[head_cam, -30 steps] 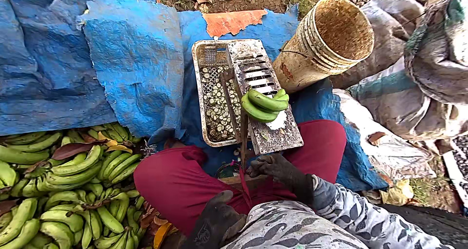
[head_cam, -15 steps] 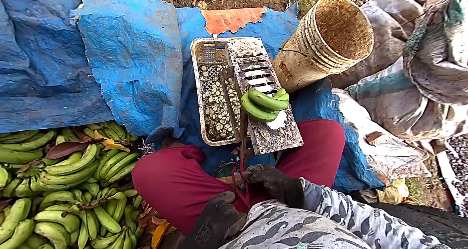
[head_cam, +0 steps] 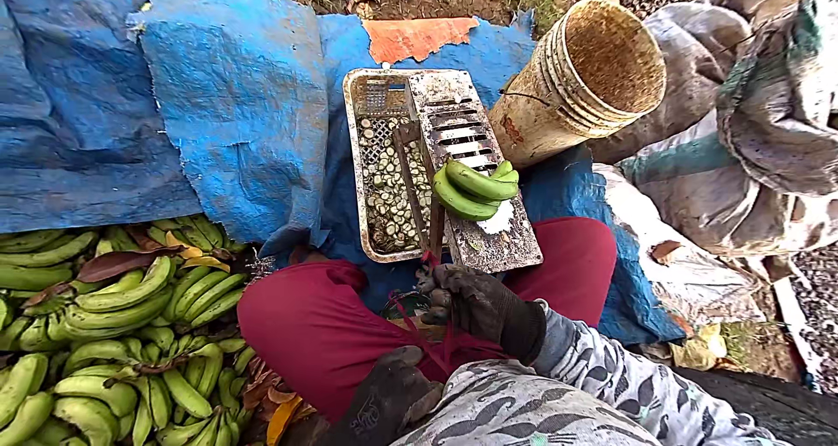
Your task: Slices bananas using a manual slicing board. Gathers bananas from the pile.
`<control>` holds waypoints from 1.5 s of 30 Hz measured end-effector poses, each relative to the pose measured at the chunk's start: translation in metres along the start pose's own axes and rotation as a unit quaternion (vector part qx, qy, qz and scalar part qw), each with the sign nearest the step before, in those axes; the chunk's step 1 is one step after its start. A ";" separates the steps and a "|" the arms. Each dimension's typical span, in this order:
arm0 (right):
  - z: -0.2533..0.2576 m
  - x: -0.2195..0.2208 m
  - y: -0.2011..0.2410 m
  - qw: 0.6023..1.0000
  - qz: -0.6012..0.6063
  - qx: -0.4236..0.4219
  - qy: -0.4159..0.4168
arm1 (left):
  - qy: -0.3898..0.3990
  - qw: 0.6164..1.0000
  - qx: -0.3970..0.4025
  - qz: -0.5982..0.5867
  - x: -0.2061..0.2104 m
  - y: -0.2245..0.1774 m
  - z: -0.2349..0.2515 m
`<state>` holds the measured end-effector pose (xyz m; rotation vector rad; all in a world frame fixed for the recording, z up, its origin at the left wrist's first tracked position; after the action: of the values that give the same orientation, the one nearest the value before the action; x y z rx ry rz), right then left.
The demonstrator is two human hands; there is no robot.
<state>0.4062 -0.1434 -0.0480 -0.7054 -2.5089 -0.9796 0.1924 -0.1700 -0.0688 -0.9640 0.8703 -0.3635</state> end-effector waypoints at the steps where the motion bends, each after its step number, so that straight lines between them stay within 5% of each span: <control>1: 0.006 0.009 0.004 1.000 0.005 -0.012 -0.003 | -0.004 1.000 0.001 0.001 0.001 0.000 -0.001; 7: 0.054 0.032 0.013 0.997 0.005 -0.037 -0.070 | -0.015 0.999 -0.025 0.017 0.002 0.001 -0.009; 9: 0.063 0.038 0.015 0.995 -0.009 -0.056 -0.077 | -0.050 0.987 -0.151 -0.012 0.000 -0.002 -0.013; 12: 0.067 0.048 0.018 0.995 -0.023 -0.082 -0.053 | -0.145 0.908 -0.376 -0.116 -0.014 0.006 -0.003; 14: 0.062 0.056 0.019 0.994 -0.048 -0.092 -0.026 | -0.072 0.897 -0.423 -0.106 -0.017 0.012 0.006; 16: 0.057 0.061 0.021 0.994 -0.063 -0.088 -0.011 | 0.104 0.901 -0.401 -0.133 -0.009 0.013 0.015; 18: 0.057 0.058 0.023 0.993 -0.065 -0.099 -0.007 | 0.163 0.879 -0.384 -0.231 0.003 0.019 0.019; 21: 0.063 0.049 0.023 0.993 -0.055 -0.108 -0.009 | 0.020 0.833 -0.426 -0.352 -0.002 0.018 0.035; 24: 0.063 0.054 0.021 0.991 -0.079 -0.104 0.020 | -0.058 0.833 -0.426 -0.347 -0.008 0.022 0.059; 37: 0.109 0.049 0.035 0.991 -0.127 -0.039 -0.012 | -0.111 0.820 -0.484 -0.285 0.006 0.065 0.084; 45: 0.143 0.047 0.085 0.992 -0.124 -0.038 -0.006 | -0.057 0.862 -0.489 -0.121 -0.035 0.072 0.153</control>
<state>0.3959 0.0260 -0.0804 -0.4275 -2.6271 -1.1614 0.2830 -0.0236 -0.0698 -2.0321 0.8150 -0.0426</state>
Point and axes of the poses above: each hand's wrist, its own z-axis towards the middle knuckle, its own x-axis out of the palm, y = z × x, the point moved 2 cm from there along z, towards the middle knuckle, and after that the axes turned 2 degrees about -x, right-handed, at the moved point
